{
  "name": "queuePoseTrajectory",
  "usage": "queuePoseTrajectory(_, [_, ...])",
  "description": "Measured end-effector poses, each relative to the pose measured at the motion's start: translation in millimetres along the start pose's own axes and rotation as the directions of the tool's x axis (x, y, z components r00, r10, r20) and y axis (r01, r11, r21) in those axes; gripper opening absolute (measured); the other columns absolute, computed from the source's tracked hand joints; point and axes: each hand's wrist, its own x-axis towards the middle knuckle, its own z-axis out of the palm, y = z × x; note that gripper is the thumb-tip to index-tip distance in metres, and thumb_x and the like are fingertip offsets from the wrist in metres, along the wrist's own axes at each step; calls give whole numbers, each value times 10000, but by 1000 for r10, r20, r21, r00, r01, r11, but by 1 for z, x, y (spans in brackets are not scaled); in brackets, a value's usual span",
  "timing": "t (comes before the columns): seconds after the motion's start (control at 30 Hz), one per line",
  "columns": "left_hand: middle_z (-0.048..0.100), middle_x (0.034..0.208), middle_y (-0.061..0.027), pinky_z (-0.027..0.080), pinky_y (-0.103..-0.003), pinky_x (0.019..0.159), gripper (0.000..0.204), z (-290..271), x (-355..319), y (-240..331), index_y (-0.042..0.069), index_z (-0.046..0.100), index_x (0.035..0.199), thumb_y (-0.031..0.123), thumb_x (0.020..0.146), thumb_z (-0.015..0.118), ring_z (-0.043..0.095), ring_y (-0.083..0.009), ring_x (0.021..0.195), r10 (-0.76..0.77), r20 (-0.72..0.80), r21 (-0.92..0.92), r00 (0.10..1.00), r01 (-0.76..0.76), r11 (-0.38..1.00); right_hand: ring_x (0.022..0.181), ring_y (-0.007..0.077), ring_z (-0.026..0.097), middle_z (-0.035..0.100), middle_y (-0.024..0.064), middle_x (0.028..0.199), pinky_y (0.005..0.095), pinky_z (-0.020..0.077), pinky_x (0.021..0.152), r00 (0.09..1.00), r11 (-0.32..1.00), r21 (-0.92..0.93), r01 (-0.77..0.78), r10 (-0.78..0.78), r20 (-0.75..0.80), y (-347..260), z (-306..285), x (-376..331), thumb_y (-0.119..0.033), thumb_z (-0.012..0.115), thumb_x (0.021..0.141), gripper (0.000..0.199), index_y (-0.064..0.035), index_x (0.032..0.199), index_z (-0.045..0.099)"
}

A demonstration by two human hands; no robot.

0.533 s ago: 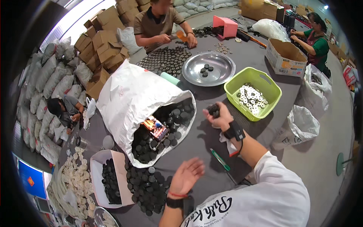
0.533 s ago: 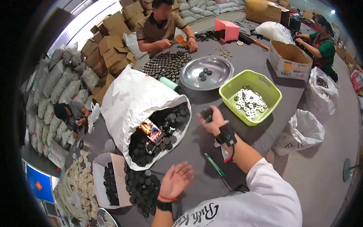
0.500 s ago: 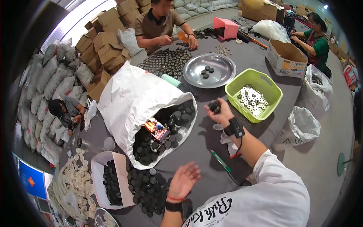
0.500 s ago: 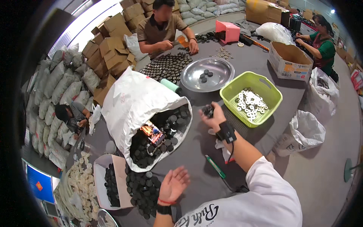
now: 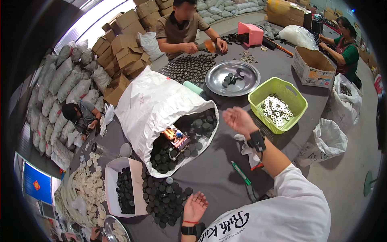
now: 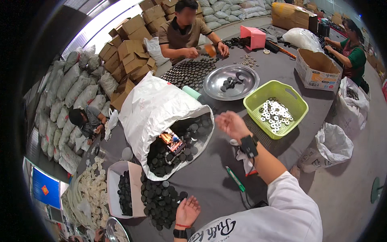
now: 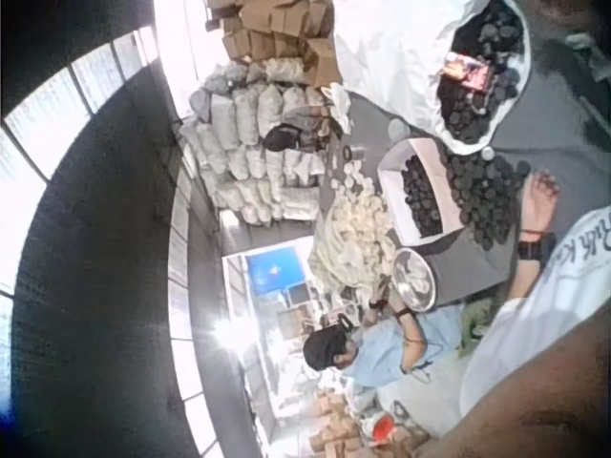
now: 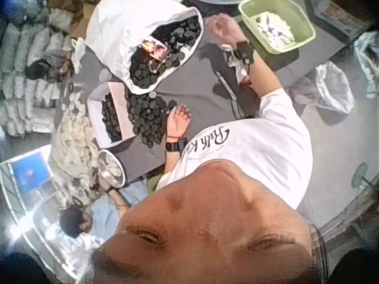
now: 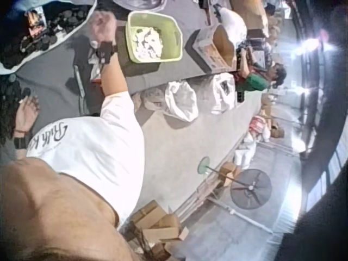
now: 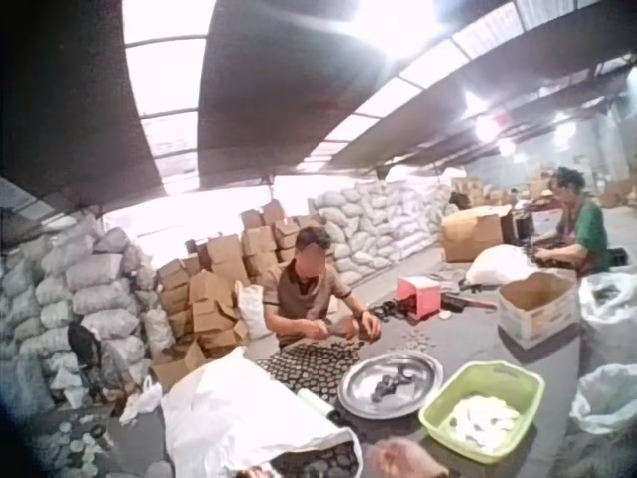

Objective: Inspecting and sorting black plastic caps or covers at a manufacturing workstation.

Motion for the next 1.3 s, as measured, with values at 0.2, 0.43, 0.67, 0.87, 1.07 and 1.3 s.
queuePoseTrajectory(0.2, [632,1046,-92,469,-370,858,313,16,13,-14,39,562,1140,274,978,436,601,-216,951,-143,117,131,983,127,983,811,152,601,628,50,923,287,483,729,988,855,-502,-128,156,14,41,8,-145,-193,487,956,224,-20,1078,561])
queuePoseTrajectory(0.43, [627,1030,-107,485,-284,782,315,-2,-18,-13,5,550,1146,252,958,503,617,-181,897,309,89,865,947,-228,447,886,154,597,635,83,986,291,483,806,785,599,-723,-343,606,129,72,-31,-272,-205,509,961,263,7,1092,593])
queuePoseTrajectory(0.67, [593,1072,-157,481,-356,851,334,-28,-82,-3,-12,588,1098,238,877,591,593,-299,996,338,337,940,879,-293,-177,1027,343,586,628,194,1101,381,441,927,811,-245,-947,209,584,28,128,-140,-290,-229,561,901,349,18,1147,580])
queuePoseTrajectory(0.87, [501,1278,-172,366,-418,1013,488,-54,-99,5,33,518,1251,286,846,614,469,-332,1193,58,640,529,766,-385,-756,1055,369,542,595,178,1144,473,400,940,675,-287,-755,590,688,266,193,-145,-246,-289,550,853,396,-51,1167,581])
queuePoseTrajectory(1.07, [424,1377,-183,292,-478,1067,620,-68,-81,7,76,472,1325,369,802,630,388,-339,1288,-96,646,409,757,-449,-795,1058,367,542,594,179,1148,472,398,944,642,-187,-777,602,691,332,249,-147,-192,-299,548,857,403,-50,1173,579])
queuePoseTrajectory(1.3, [483,1341,-148,335,-452,1032,553,-64,-71,12,81,519,1281,387,829,603,444,-288,1252,-88,585,504,806,-447,-739,1062,364,542,593,181,1152,470,397,948,573,-47,-851,523,759,309,322,-162,-143,-309,547,863,412,-48,1179,576])
